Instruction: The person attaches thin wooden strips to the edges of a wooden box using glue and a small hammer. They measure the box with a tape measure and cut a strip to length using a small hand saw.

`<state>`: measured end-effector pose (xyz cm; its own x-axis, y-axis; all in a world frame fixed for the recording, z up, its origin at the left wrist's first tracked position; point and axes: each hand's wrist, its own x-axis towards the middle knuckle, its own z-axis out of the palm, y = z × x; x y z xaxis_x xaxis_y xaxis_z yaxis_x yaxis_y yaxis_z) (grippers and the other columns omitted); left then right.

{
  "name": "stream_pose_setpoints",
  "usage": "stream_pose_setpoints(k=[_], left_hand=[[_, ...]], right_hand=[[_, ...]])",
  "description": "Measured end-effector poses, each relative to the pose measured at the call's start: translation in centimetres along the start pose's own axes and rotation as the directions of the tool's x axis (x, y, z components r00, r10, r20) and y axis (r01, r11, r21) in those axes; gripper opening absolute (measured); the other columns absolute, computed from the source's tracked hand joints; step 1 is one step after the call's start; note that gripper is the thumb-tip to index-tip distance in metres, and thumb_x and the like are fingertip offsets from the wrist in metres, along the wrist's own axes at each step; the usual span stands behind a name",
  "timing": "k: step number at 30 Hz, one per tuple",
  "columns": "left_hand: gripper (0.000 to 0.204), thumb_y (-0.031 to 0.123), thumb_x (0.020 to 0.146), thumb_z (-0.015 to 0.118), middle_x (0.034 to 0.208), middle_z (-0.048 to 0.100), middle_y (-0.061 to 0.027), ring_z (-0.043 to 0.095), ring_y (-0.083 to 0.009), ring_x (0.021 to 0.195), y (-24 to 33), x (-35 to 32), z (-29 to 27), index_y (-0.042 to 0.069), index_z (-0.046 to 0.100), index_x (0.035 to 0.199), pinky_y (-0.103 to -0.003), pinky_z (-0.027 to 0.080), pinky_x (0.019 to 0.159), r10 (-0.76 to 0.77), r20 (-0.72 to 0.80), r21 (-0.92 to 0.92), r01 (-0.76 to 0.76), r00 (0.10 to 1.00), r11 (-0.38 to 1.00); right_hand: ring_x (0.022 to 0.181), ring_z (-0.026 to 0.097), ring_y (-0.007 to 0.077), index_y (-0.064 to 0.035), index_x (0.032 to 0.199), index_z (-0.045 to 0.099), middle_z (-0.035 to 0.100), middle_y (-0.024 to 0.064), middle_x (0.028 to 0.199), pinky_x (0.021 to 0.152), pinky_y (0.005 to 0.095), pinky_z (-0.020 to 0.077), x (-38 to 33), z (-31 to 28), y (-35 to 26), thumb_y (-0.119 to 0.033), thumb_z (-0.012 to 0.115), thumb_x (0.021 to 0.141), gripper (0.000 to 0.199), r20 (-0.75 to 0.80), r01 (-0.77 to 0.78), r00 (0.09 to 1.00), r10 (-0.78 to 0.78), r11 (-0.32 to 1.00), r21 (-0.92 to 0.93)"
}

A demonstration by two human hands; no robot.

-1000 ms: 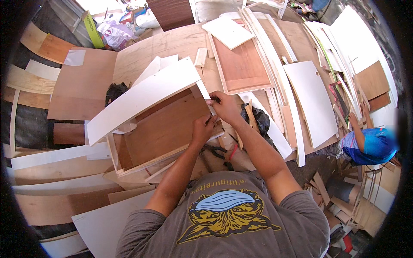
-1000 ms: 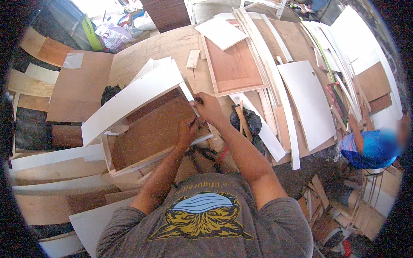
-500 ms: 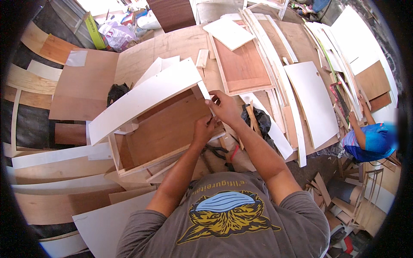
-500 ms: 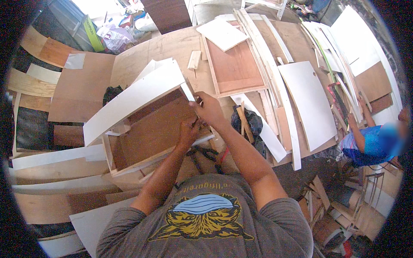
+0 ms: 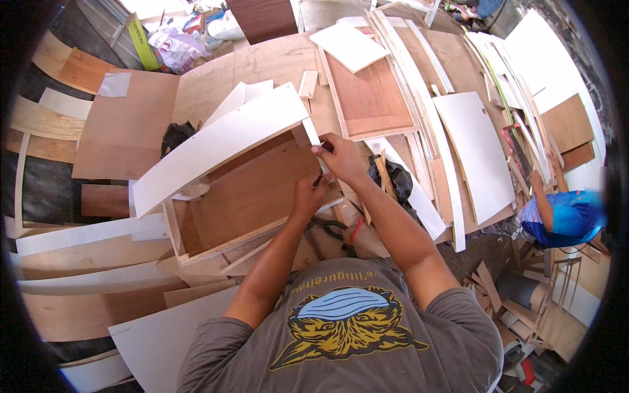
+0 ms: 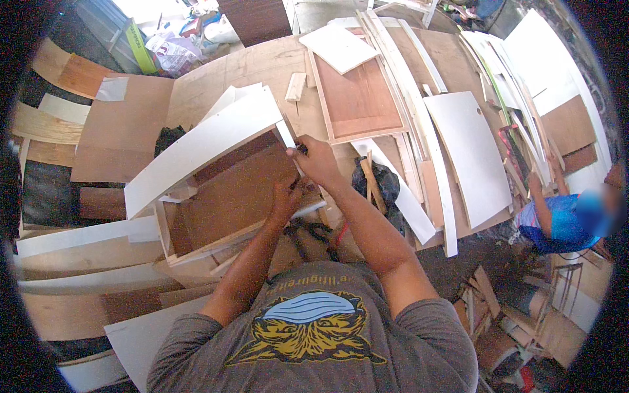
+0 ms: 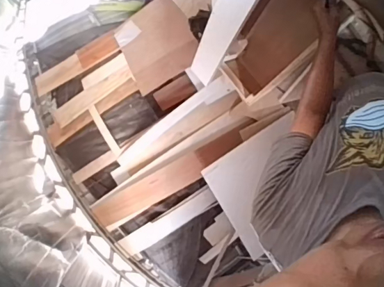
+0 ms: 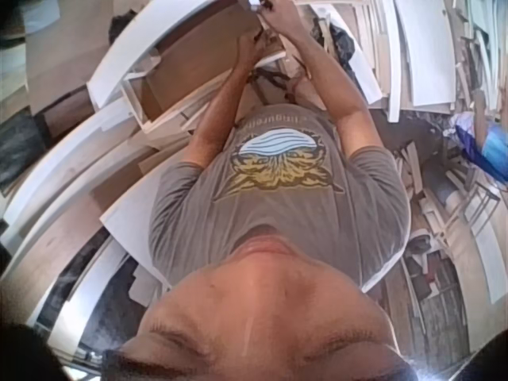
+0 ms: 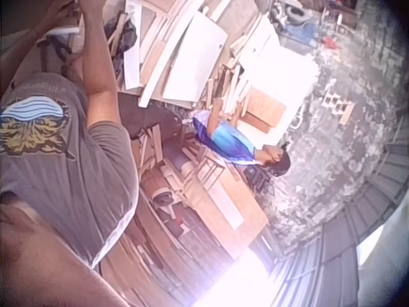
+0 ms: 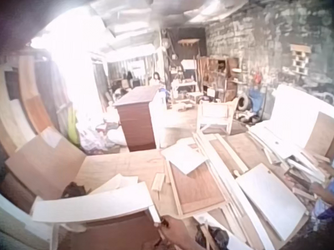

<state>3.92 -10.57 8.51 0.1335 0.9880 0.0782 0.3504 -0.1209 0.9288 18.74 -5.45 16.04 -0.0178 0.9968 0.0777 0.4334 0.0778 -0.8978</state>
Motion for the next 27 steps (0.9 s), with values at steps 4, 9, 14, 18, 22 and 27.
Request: stream_pose_setpoints(k=[4, 9, 14, 18, 22, 27], left_hand=[[0.017, 0.011, 0.091, 0.069, 0.072, 0.062, -0.0211, 0.059, -0.0249, 0.061, -0.1, 0.0, -0.2, -0.005, 0.066, 0.088, -0.039, 0.046, 0.059, -0.029, 0.023, 0.032, 0.029, 0.999, 0.999], [0.018, 0.011, 0.091, 0.069, 0.070, 0.060, -0.0192, 0.057, -0.0234, 0.060, -0.3, 0.0, -0.1, -0.006, 0.064, 0.085, -0.039, 0.045, 0.059, -0.003, -0.009, -0.010, 0.003, 1.000, 1.000], [0.020, 0.011, 0.092, 0.068, 0.069, 0.058, -0.0177, 0.057, -0.0221, 0.060, 0.8, -0.1, -0.3, -0.006, 0.063, 0.084, -0.038, 0.044, 0.058, -0.008, -0.012, -0.041, 0.008, 1.000, 0.999], [0.019, 0.012, 0.092, 0.067, 0.072, 0.060, -0.0193, 0.058, -0.0259, 0.061, 0.9, -0.1, -0.3, -0.005, 0.063, 0.085, -0.040, 0.045, 0.060, 0.006, -0.015, -0.024, -0.007, 1.000, 1.000], [0.017, 0.012, 0.092, 0.067, 0.074, 0.061, -0.0210, 0.060, -0.0314, 0.064, -0.3, 0.0, -0.1, -0.005, 0.063, 0.088, -0.041, 0.045, 0.062, 0.006, -0.003, -0.025, -0.006, 1.000, 1.000], [0.017, 0.012, 0.092, 0.067, 0.075, 0.062, -0.0216, 0.062, -0.0329, 0.065, 0.2, 0.0, -0.3, -0.005, 0.063, 0.090, -0.041, 0.046, 0.062, 0.105, -0.028, 0.047, -0.104, 0.994, 0.993]], right_hand=[[0.092, 0.072, 0.0371, -0.0005, 0.111, 0.068, 0.073, 0.0216, 0.096, 0.080, 0.0436, 0.0546, 0.1, 0.4, 0.6, -0.036, 0.075, 0.089, 0.043, 0.003, -0.010, 1.000, 0.010, 1.000, 0.024], [0.089, 0.072, 0.0371, -0.0006, 0.111, 0.068, 0.073, 0.0215, 0.094, 0.079, 0.0432, 0.0547, 0.3, 0.7, 0.8, -0.035, 0.074, 0.089, 0.042, 0.014, -0.017, 1.000, 0.017, 1.000, 0.022], [0.087, 0.072, 0.0356, -0.0003, 0.110, 0.069, 0.073, 0.0213, 0.093, 0.077, 0.0424, 0.0549, 0.3, 0.5, 0.8, -0.036, 0.075, 0.089, 0.042, 0.013, -0.014, 1.000, 0.013, 0.999, 0.034], [0.085, 0.072, 0.0341, -0.0001, 0.109, 0.069, 0.073, 0.0209, 0.092, 0.077, 0.0411, 0.0552, 0.3, 0.5, 0.8, -0.036, 0.075, 0.088, 0.042, 0.014, -0.012, 1.000, 0.012, 0.999, 0.045], [0.085, 0.072, 0.0336, 0.0001, 0.109, 0.069, 0.073, 0.0208, 0.092, 0.077, 0.0405, 0.0555, 0.4, 0.7, 0.8, -0.036, 0.076, 0.088, 0.043, 0.015, -0.024, 1.000, 0.023, 0.997, 0.076], [0.085, 0.072, 0.0327, 0.0004, 0.112, 0.069, 0.073, 0.0205, 0.093, 0.077, 0.0404, 0.0554, 0.2, 0.5, 0.6, -0.037, 0.075, 0.089, 0.045, 0.012, -0.013, 1.000, 0.012, 0.997, 0.074]])
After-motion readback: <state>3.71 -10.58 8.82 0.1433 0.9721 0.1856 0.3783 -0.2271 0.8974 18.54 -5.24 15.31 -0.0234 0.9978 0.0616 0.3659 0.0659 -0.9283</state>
